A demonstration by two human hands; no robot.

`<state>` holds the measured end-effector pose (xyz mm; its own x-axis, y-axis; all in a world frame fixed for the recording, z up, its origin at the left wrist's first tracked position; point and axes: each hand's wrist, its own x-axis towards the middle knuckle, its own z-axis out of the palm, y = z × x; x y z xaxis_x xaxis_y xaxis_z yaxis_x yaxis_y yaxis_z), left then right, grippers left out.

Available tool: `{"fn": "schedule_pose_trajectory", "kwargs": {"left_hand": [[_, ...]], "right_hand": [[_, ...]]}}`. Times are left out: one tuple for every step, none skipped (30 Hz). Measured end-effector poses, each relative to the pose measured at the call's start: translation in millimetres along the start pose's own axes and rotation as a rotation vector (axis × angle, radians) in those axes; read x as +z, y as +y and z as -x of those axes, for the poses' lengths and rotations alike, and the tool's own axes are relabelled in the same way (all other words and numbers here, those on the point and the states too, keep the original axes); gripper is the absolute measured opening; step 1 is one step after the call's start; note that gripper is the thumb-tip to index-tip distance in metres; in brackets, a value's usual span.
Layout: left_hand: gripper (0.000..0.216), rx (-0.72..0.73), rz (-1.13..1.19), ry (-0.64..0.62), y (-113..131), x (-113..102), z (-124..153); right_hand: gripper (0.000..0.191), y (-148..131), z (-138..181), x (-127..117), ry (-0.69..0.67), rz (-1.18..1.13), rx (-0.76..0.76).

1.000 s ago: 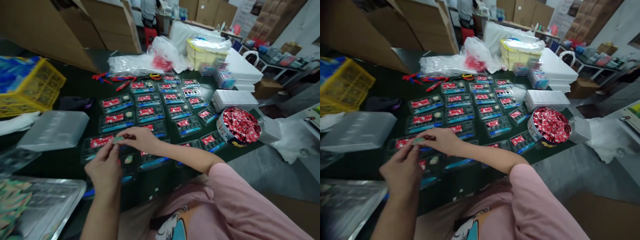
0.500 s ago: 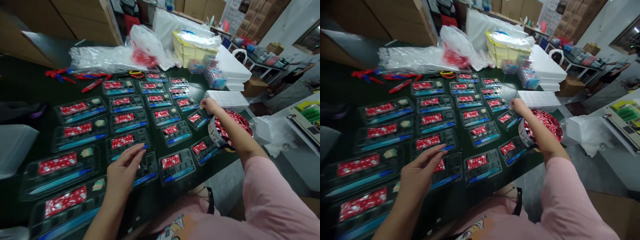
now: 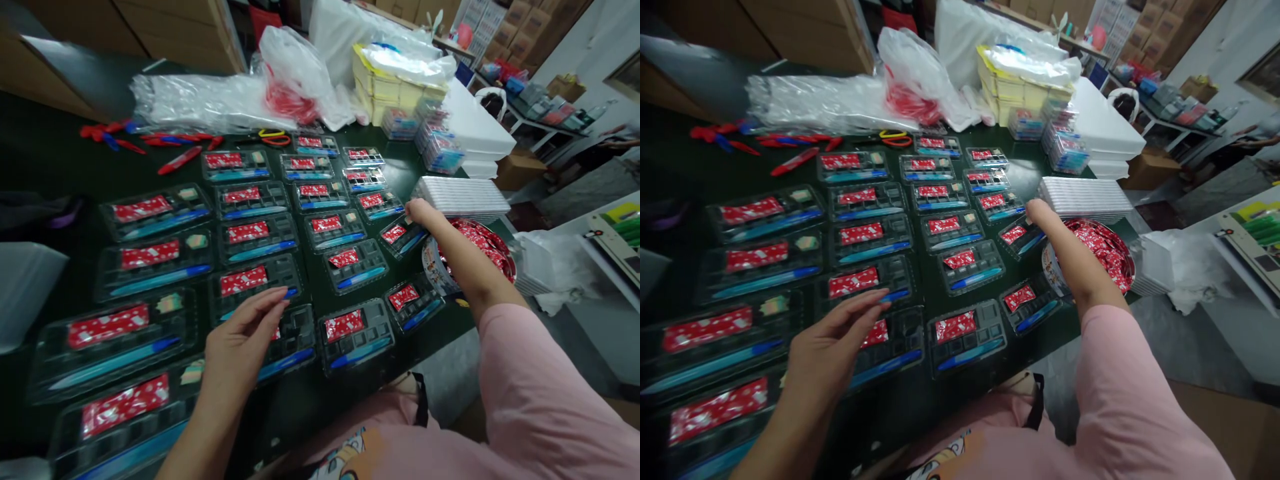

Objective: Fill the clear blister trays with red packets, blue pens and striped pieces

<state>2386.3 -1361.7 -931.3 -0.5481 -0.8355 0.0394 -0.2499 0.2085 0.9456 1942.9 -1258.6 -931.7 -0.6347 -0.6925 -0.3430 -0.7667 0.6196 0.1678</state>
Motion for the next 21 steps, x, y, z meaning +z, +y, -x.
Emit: {"fn": "schedule_pose_trajectory", "kwargs": {"left_hand": [[0.031,-0.01,-0.004,0.004,1,0,0],[0.032,-0.02,-0.006,0.008,3,0,0],[0.033,-0.029,-0.007,0.008,5,0,1],[0.033,-0.036,-0.005,0.008,7,-1,1],[0.033,-0.041,-0.002,0.007,8,-1,1],[0.033,-0.042,0.003,0.008,10,-2,2],[0.032,-0.039,0.008,0.011,10,-3,2],[0.031,-0.036,0.009,0.013,10,-4,2],[0.031,-0.031,0.011,0.016,10,-5,2],[0.03,-0.024,0.013,0.022,9,-6,2],[0.029,-0.015,0.01,0.027,9,-8,3],[0.028,-0.008,0.003,0.034,8,-10,3],[0.028,-0.003,-0.007,0.04,7,-12,4],[0.028,-0.001,-0.016,0.05,7,-14,5],[0.028,-0.004,-0.024,0.057,6,-17,7],[0.029,-0.013,-0.028,0.064,6,-21,8],[0.029,-0.025,-0.022,0.073,7,-25,10],[0.03,-0.039,-0.009,0.086,7,-29,13],[0.03,-0.052,0.002,0.101,8,-34,15],[0.031,-0.064,0.004,0.117,8,-40,18],[0.032,-0.073,0.0,0.14,9,-45,20]], "right_hand": [[0.029,-1,2,0,0.001,0.0,0.004],[0.028,-2,3,0,0.003,0.0,0.008],[0.027,-3,5,0,0.006,-0.001,0.014],[0.026,-5,7,0,0.01,-0.003,0.021],[0.026,-6,8,0,0.015,-0.004,0.029],[0.027,-8,9,0,0.021,-0.005,0.038],[0.028,-9,10,1,0.028,-0.006,0.047],[0.029,-10,10,2,0.035,-0.007,0.056],[0.029,-11,11,2,0.041,-0.009,0.064],[0.029,-12,11,3,0.048,-0.01,0.072],[0.028,-13,11,5,0.056,-0.011,0.079],[0.028,-14,12,6,0.066,-0.014,0.085],[0.028,-16,13,7,0.077,-0.017,0.09],[0.029,-18,15,8,0.088,-0.021,0.095],[0.03,-19,16,9,0.099,-0.026,0.1],[0.031,-22,18,10,0.106,-0.031,0.104],[0.031,-24,19,10,0.112,-0.036,0.109],[0.031,-26,21,10,0.115,-0.042,0.117],[0.031,-28,22,10,0.117,-0.049,0.126],[0.031,-29,23,9,0.119,-0.057,0.138],[0.031,-30,24,8,0.122,-0.065,0.151]]}}
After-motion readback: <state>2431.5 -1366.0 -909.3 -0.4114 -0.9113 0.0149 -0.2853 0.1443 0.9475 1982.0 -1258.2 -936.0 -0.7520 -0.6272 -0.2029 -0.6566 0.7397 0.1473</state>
